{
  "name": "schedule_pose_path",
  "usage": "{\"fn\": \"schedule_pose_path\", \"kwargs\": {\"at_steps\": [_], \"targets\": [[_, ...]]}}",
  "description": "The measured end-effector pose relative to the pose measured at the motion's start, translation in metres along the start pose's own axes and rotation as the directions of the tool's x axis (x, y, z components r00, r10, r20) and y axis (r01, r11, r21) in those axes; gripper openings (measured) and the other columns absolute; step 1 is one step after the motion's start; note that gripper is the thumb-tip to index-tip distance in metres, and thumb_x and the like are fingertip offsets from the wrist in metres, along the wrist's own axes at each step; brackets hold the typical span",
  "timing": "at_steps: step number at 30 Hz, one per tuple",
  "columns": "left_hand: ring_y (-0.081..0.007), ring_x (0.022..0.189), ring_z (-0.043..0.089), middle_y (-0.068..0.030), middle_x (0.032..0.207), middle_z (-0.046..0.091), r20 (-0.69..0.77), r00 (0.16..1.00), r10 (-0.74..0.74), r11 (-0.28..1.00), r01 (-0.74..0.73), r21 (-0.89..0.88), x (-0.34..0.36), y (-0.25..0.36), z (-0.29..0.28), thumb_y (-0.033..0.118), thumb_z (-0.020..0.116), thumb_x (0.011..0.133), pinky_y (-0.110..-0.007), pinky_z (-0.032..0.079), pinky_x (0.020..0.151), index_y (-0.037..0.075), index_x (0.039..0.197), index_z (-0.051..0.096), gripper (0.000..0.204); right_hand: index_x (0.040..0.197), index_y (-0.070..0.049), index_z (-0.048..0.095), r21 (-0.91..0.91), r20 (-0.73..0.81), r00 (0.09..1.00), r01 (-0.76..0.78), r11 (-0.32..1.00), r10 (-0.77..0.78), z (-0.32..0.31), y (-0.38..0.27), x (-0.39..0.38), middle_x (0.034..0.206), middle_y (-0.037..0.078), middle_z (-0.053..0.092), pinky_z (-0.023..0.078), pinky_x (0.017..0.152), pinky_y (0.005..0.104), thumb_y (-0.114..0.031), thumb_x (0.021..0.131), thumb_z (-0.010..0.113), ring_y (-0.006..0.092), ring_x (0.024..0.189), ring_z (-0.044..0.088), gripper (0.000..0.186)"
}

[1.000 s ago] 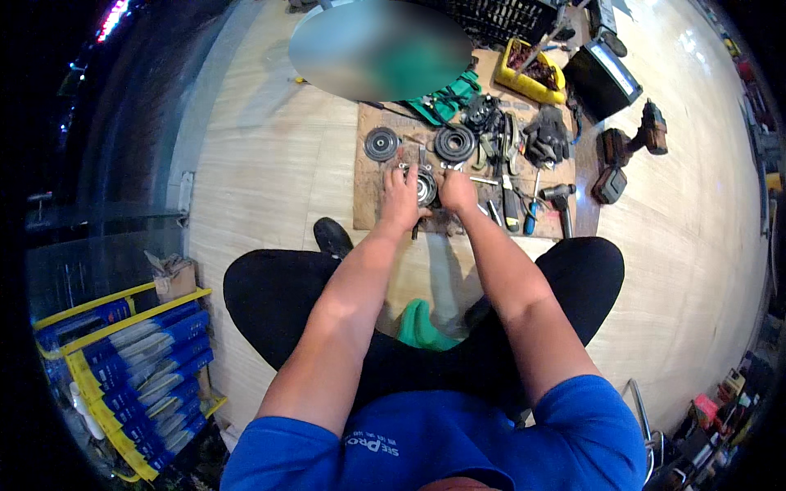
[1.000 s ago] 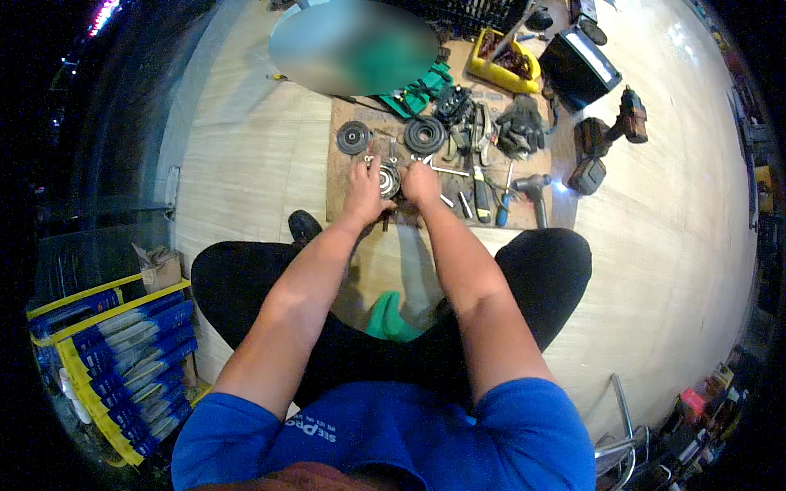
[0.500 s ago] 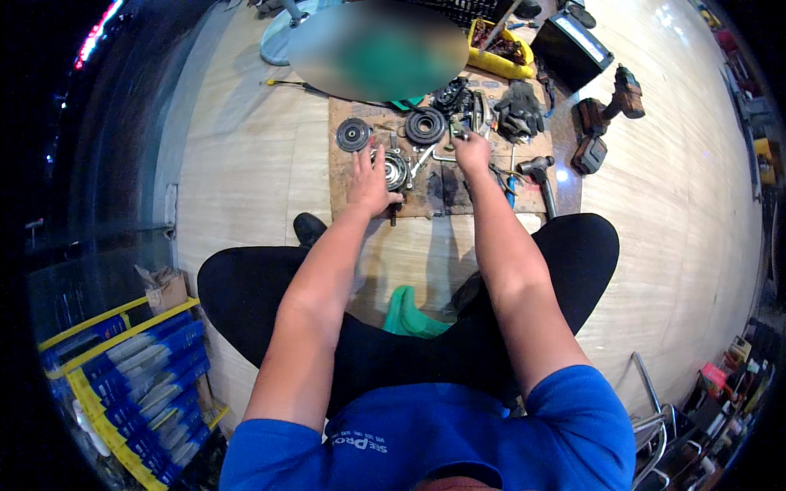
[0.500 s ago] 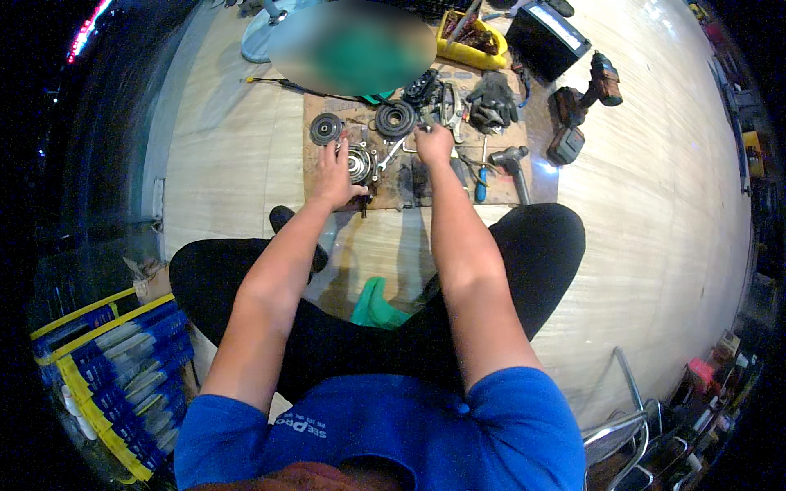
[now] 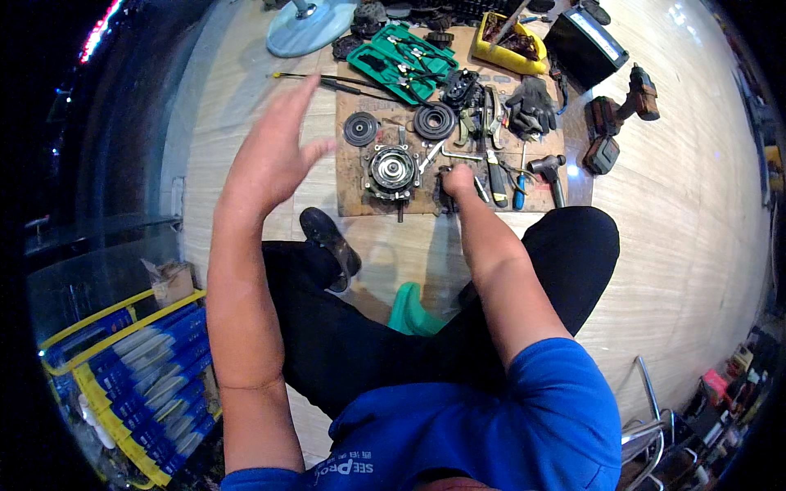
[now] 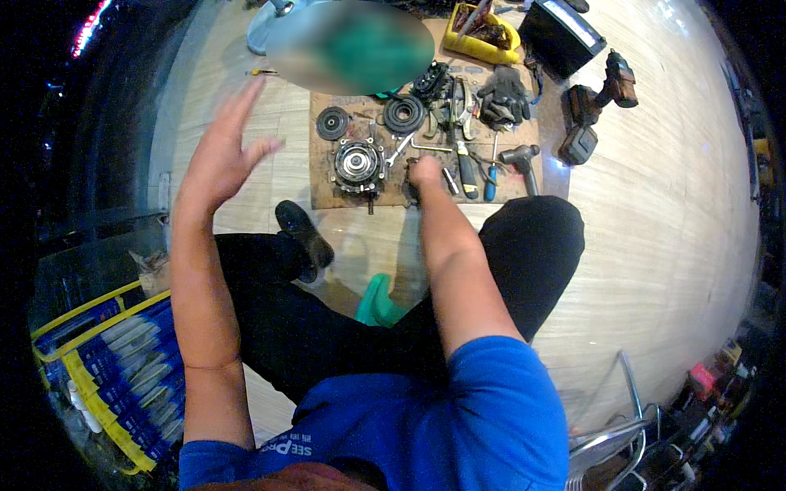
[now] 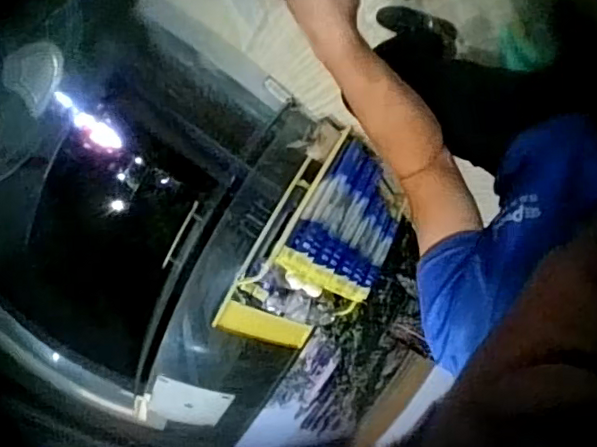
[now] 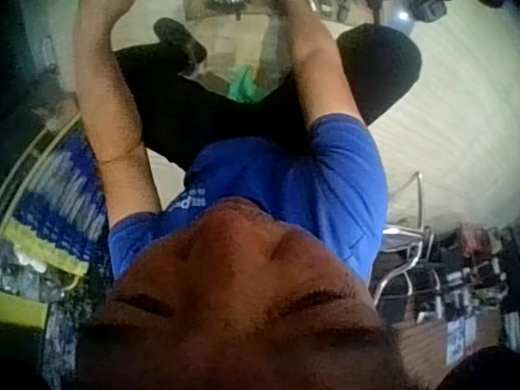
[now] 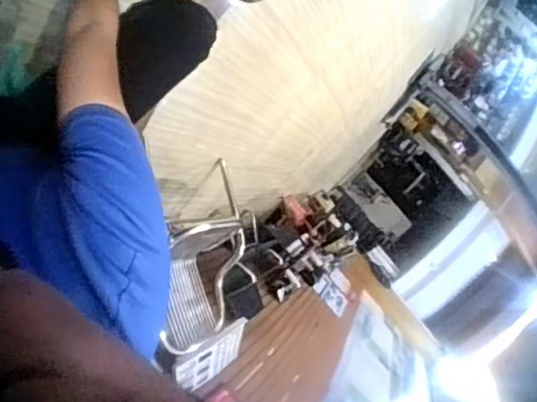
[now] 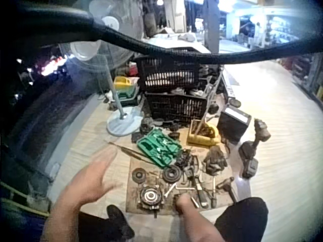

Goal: The person manipulates a mechanical component on a wooden board, removing a small part using a wrench.

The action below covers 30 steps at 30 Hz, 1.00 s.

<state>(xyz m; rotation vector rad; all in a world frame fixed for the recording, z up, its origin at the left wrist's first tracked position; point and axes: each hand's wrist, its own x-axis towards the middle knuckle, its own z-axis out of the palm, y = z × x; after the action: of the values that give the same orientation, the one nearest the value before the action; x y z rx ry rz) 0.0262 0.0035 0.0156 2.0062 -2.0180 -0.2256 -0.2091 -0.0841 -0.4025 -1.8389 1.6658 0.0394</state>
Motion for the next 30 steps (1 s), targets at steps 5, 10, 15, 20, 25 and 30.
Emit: {"fn": "schedule_pose_path", "kwargs": {"at_steps": [5,10,15,20,25,30], "targets": [[-0.0379,0.129,0.047,-0.0231,0.139,0.049,0.423,0.906,-0.021,0.996,0.054,-0.066,0.011,-0.013,0.009,0.026,0.075,0.081,-0.042,0.039,0.108,0.008,0.146,0.039,0.076,0.109,-0.003,0.066,0.06,0.043,0.993,-0.115,0.992,0.112,-0.005,-0.014,0.004,0.116,0.025,0.064,0.05,0.094,0.0458,-0.019,0.085,0.063,0.0394,0.111,0.061,0.028],[-0.0382,0.128,0.048,-0.0234,0.139,0.05,0.36,0.931,-0.055,0.997,0.069,-0.028,0.016,-0.029,0.012,0.027,0.075,0.081,-0.041,0.039,0.107,0.008,0.145,0.039,0.076,0.109,-0.001,0.065,0.077,0.081,0.971,-0.23,0.97,0.224,-0.008,-0.027,0.002,0.117,0.025,0.064,0.05,0.094,0.0481,-0.016,0.088,0.059,0.0399,0.111,0.061,0.027],[-0.0381,0.128,0.048,-0.0231,0.138,0.05,0.371,0.927,-0.059,0.997,0.072,-0.022,0.017,-0.038,0.008,0.026,0.075,0.081,-0.041,0.04,0.108,0.008,0.145,0.04,0.075,0.105,0.0,0.068,0.07,0.059,0.964,-0.261,0.963,0.257,0.005,-0.019,0.014,0.115,0.026,0.064,0.051,0.092,0.0476,-0.014,0.086,0.058,0.0404,0.109,0.062,0.025],[-0.0381,0.127,0.049,-0.0231,0.137,0.051,0.39,0.916,-0.096,0.993,0.116,-0.028,0.016,-0.042,0.004,0.025,0.076,0.08,-0.042,0.041,0.106,0.007,0.144,0.041,0.075,0.106,-0.003,0.069,0.103,-0.034,0.979,-0.197,0.975,0.201,0.001,-0.026,0.003,0.11,0.026,0.066,0.051,0.091,0.0461,-0.018,0.082,0.061,0.0401,0.105,0.064,0.031],[-0.0379,0.127,0.049,-0.023,0.137,0.052,0.374,0.926,-0.056,0.993,0.092,-0.077,0.023,-0.033,-0.003,0.025,0.077,0.079,-0.042,0.041,0.106,0.006,0.143,0.042,0.075,0.1,-0.001,0.07,0.193,-0.263,0.965,0.05,0.98,0.003,-0.029,-0.025,0.006,0.098,0.027,0.068,0.051,0.087,0.0457,-0.024,0.075,0.065,0.0406,0.097,0.066,0.035],[-0.0366,0.128,0.048,-0.0229,0.138,0.051,0.364,0.931,-0.007,0.994,0.046,-0.098,0.021,-0.032,0.003,0.025,0.077,0.079,-0.041,0.041,0.107,0.005,0.143,0.041,0.076,0.094,0.001,0.071,0.058,-0.119,0.965,0.24,0.969,-0.232,-0.112,-0.082,-0.002,0.094,0.029,0.066,0.051,0.085,0.0476,-0.022,0.074,0.062,0.0446,0.091,0.064,0.031]]}}
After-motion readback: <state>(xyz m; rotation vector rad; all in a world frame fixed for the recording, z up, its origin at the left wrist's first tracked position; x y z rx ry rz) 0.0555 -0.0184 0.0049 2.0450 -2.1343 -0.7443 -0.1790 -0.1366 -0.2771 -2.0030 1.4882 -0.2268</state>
